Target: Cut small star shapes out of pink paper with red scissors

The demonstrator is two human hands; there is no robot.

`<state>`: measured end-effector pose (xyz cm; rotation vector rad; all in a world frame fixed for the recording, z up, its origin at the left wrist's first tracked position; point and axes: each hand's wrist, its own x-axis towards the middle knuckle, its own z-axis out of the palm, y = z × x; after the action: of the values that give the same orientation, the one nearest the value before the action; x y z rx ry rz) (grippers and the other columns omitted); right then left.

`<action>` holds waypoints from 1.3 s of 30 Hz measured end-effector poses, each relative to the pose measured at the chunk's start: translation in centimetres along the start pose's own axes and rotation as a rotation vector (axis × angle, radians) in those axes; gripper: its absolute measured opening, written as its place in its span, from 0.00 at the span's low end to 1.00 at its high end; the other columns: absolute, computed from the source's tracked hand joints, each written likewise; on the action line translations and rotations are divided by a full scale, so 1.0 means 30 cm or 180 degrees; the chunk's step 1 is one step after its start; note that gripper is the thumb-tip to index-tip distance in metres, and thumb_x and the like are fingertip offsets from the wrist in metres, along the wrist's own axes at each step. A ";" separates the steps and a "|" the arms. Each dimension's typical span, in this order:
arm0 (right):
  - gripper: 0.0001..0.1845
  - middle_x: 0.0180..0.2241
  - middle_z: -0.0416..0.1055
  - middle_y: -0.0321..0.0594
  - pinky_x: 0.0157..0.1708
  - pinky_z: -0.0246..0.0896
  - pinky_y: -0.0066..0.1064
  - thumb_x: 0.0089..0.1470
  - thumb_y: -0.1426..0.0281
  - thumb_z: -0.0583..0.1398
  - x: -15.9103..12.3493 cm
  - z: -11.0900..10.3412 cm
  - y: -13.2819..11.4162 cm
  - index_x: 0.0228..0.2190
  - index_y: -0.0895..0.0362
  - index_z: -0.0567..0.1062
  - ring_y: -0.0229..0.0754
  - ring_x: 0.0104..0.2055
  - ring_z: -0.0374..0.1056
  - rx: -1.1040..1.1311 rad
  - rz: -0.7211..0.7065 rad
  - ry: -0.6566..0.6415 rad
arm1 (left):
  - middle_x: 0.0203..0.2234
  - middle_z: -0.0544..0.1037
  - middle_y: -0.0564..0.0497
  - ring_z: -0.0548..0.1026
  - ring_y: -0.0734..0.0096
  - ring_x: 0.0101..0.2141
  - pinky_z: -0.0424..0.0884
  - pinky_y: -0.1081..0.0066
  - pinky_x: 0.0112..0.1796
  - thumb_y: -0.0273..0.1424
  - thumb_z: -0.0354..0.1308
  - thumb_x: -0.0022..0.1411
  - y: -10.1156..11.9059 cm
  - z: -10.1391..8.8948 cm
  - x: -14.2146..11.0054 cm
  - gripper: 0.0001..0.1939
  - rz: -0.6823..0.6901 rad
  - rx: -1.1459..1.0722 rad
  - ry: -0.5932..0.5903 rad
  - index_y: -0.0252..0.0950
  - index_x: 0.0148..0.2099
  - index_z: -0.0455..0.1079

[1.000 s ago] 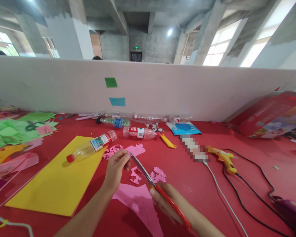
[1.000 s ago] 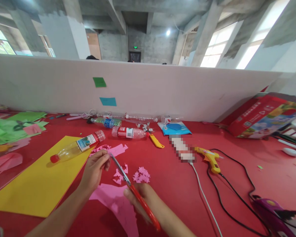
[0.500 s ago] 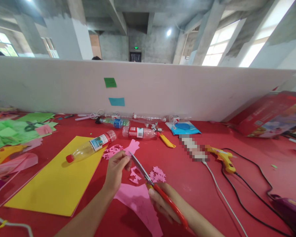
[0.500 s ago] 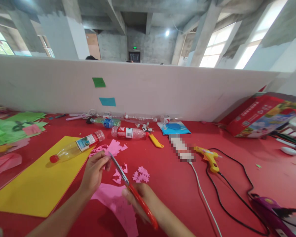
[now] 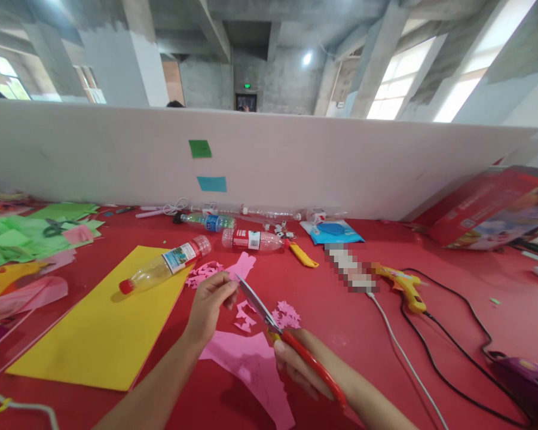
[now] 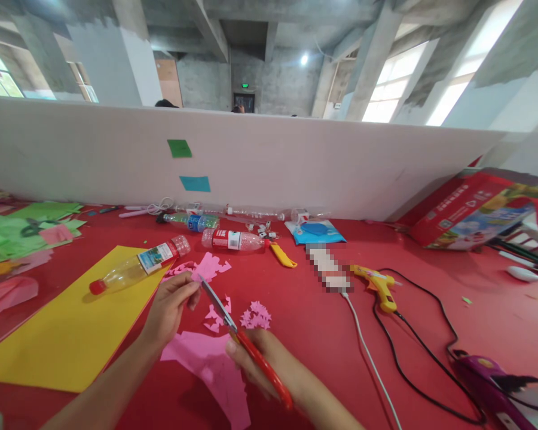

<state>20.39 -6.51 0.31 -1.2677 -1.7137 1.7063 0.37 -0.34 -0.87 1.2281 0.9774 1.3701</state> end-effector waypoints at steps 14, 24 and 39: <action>0.36 0.09 0.50 0.24 0.10 0.37 0.23 0.45 0.33 0.48 0.018 0.052 0.037 0.21 0.55 0.61 0.28 0.09 0.45 0.0198 -0.0060 0.0259 | 0.15 0.64 0.57 0.61 0.78 0.18 0.59 0.75 0.22 0.32 0.56 0.56 -0.009 0.025 -0.016 0.14 -0.0043 -0.0108 0.0205 0.36 0.20 0.63; 0.33 0.11 0.50 0.26 0.14 0.40 0.24 0.51 0.37 0.48 0.008 0.056 0.033 0.20 0.54 0.61 0.29 0.12 0.47 -0.0081 -0.0082 0.0436 | 0.14 0.64 0.57 0.61 0.78 0.18 0.58 0.75 0.21 0.32 0.57 0.54 -0.010 0.028 -0.016 0.13 -0.0078 -0.0136 0.0257 0.36 0.19 0.63; 0.32 0.10 0.50 0.24 0.11 0.37 0.25 0.52 0.38 0.47 0.018 0.056 0.044 0.23 0.54 0.60 0.28 0.09 0.46 0.0117 -0.0200 0.0339 | 0.13 0.65 0.57 0.61 0.80 0.17 0.56 0.76 0.20 0.32 0.59 0.52 -0.005 0.027 -0.007 0.13 -0.0228 -0.0260 0.0084 0.35 0.19 0.63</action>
<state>19.17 -7.23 -1.37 -1.2519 -1.6361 1.5982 1.17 -0.58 -0.92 1.1067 0.9653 1.3597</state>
